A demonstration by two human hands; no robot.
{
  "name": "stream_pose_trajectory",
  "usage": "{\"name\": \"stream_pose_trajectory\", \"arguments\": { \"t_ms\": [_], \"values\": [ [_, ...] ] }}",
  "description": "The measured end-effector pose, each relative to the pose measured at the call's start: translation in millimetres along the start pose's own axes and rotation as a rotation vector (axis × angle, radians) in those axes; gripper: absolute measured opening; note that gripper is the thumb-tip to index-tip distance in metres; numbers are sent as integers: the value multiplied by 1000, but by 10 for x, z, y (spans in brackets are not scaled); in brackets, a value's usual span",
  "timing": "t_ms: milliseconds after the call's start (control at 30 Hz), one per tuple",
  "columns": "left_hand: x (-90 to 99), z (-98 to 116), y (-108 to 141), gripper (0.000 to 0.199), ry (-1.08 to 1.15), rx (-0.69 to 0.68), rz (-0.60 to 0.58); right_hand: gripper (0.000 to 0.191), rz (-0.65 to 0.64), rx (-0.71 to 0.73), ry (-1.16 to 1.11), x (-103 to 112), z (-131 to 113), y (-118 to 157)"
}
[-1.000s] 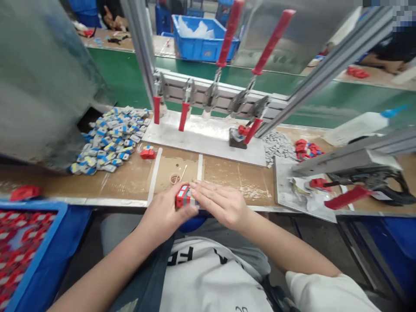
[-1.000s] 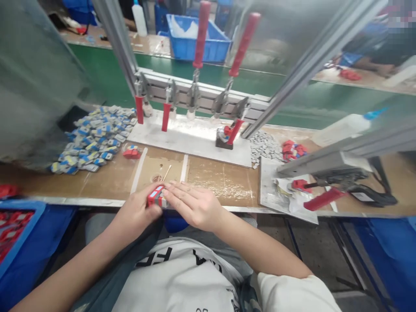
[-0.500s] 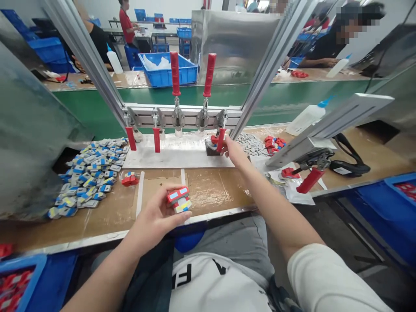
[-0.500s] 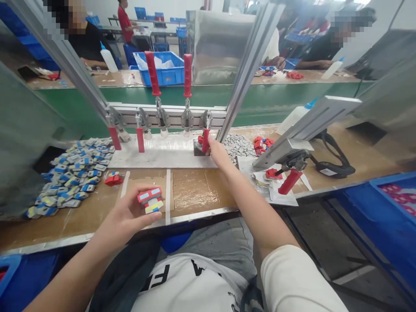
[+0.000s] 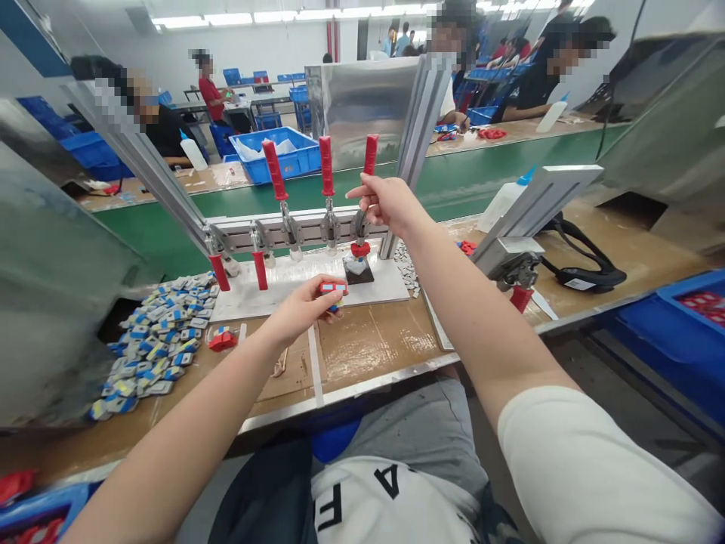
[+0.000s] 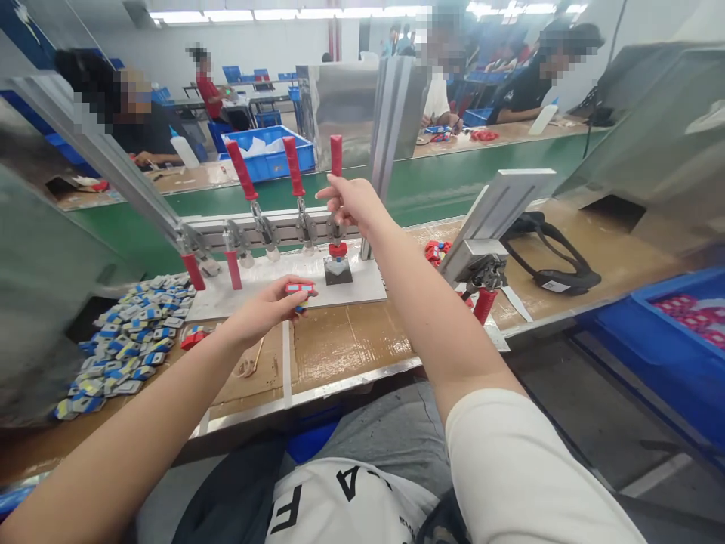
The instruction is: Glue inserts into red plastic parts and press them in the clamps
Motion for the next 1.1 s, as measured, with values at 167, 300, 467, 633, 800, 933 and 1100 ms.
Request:
{"name": "stream_pose_trajectory", "arguments": {
  "t_ms": [167,300,467,633,800,933,1100],
  "values": [
    [-172,-5,-773,24,-326,-132,12,62,69,82,148,7,11,-41],
    [-329,-111,-1290,25,-400,-247,-25,63,36,89,139,15,2,-76],
    [-399,-268,-1449,32,-387,-210,-67,67,-8,83,128,27,40,-93],
    [-257,-416,-1396,33,-382,-232,94,60,119,238,359,126,78,-172],
    [-270,-596,-1528,51,-347,-228,336,48,317,582,455,174,-90,-279],
    [-380,-681,-1694,41,-265,-244,415,44,212,684,435,87,-154,-161],
    [-419,-760,-1858,44,-151,-262,402,43,179,722,378,78,-26,266]
  ]
}}
Point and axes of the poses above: each hand's wrist, its own y-axis away from the middle knuckle, its own x-axis out of the back of the hand, z = x × y, the point moved 2 cm from there along -y, towards the middle knuckle, and after that the axes turned 3 degrees about z, right-handed, at the moved point
